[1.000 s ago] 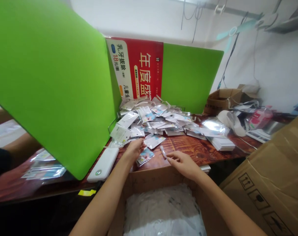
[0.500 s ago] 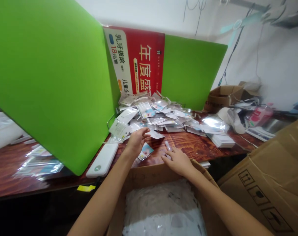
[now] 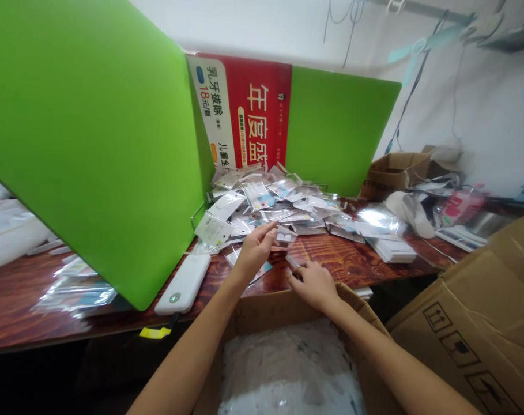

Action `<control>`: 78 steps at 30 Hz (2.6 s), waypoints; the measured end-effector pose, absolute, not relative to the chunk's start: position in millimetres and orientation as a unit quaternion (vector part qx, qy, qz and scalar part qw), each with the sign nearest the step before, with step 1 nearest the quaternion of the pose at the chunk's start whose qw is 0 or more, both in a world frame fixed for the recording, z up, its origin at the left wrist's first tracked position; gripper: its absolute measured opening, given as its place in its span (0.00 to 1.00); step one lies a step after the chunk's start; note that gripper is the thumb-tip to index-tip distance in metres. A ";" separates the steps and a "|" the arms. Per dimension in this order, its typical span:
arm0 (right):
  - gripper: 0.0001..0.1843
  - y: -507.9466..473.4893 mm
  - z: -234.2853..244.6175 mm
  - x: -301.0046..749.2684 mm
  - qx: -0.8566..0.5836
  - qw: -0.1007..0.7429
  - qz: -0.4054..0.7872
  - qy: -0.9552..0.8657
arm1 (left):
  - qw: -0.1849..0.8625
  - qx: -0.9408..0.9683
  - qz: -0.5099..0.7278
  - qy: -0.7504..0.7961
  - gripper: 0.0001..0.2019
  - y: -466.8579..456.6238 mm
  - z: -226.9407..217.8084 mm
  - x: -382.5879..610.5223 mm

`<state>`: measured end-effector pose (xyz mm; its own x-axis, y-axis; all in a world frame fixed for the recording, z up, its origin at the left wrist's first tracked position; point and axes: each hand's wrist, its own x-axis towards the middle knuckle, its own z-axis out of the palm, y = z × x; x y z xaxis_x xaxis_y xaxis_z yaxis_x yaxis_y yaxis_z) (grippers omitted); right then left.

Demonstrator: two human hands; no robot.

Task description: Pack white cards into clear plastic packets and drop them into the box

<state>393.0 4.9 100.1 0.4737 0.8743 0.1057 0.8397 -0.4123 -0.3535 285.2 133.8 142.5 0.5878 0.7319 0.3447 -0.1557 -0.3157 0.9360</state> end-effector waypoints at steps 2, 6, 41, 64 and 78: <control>0.18 3.8 97.0 394.3 -0.833 0.223 0.042 -0.504 | 0.548 0.697 0.414 0.205 0.22 134.0 143.3 284.5; 0.15 3.9 94.7 404.7 -0.811 0.324 0.046 -0.484 | 0.566 0.666 0.439 0.209 0.22 133.9 147.7 282.0; 0.21 -3.5 102.4 408.1 -0.777 0.285 0.116 -0.550 | 0.521 0.663 0.497 0.208 0.19 128.1 156.0 275.5; 0.17 -18.0 116.7 436.0 -0.666 0.619 0.191 -0.371 | 0.262 0.821 0.500 0.090 0.18 92.9 155.0 282.4; 0.16 -17.7 109.7 439.0 -0.625 0.663 0.260 -0.320 | 0.432 0.834 0.335 0.076 0.34 116.1 127.7 297.4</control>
<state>439.0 -17.7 109.7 0.6605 0.7443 0.0987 0.0551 0.0831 -0.9950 297.4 116.1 127.7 0.7637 0.4170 0.4928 -0.1620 -0.6151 0.7716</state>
